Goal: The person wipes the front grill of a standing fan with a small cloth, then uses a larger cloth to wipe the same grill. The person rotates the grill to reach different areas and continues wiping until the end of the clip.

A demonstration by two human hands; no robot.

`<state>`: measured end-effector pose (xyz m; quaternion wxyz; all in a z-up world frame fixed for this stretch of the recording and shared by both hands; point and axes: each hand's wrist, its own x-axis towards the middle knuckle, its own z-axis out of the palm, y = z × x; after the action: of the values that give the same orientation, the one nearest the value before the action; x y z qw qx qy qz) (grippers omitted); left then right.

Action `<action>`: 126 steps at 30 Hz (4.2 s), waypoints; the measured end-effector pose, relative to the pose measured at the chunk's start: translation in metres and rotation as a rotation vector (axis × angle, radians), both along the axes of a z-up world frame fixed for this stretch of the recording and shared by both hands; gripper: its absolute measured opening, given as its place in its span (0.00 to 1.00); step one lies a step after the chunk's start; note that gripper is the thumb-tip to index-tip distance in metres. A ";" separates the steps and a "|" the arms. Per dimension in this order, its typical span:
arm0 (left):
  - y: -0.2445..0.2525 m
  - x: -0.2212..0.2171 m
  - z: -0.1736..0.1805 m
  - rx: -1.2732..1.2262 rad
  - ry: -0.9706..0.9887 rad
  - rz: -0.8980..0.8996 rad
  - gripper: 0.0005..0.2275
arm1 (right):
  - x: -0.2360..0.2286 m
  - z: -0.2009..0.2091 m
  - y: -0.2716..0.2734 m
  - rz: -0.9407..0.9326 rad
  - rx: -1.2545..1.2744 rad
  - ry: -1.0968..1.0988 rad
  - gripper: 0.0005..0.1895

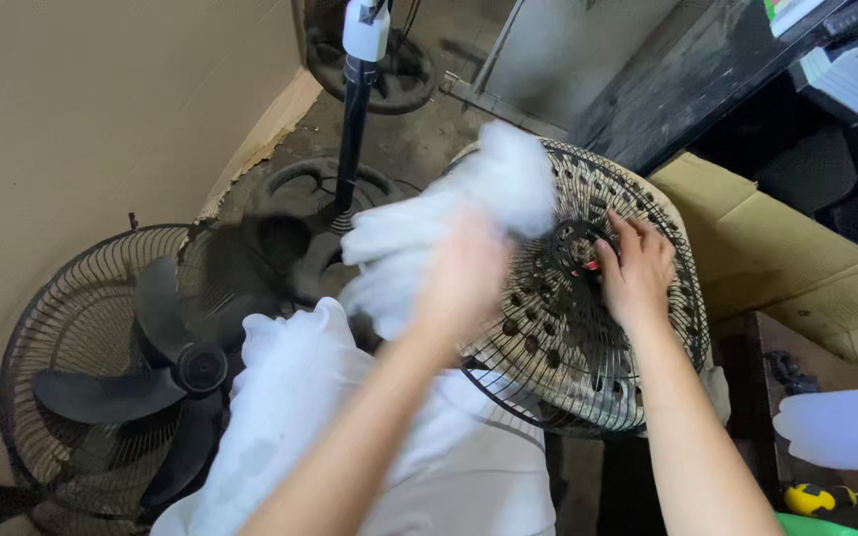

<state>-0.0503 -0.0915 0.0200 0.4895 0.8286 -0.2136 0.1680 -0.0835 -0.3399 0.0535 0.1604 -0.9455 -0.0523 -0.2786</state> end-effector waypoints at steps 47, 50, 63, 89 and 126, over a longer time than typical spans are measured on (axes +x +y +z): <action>-0.069 -0.037 0.015 0.376 -0.078 -0.024 0.24 | 0.052 -0.034 -0.069 -0.256 0.062 0.157 0.26; -0.031 -0.036 0.001 0.233 -0.113 0.062 0.25 | 0.052 -0.035 -0.067 -0.274 0.055 0.147 0.26; -0.078 -0.025 0.034 0.558 -0.047 -0.029 0.23 | 0.055 -0.036 -0.056 -0.347 -0.033 0.189 0.26; -0.001 -0.009 0.065 0.078 -0.474 0.246 0.18 | 0.047 -0.008 -0.025 -0.367 -0.060 0.191 0.25; -0.059 0.042 0.057 0.764 0.173 -0.066 0.43 | 0.054 -0.038 -0.057 -0.363 -0.118 0.194 0.25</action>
<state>-0.0083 -0.1508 0.0772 0.1672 0.9549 -0.2453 -0.0101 -0.0293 -0.3973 0.0152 0.0562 -0.9695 0.1186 -0.2069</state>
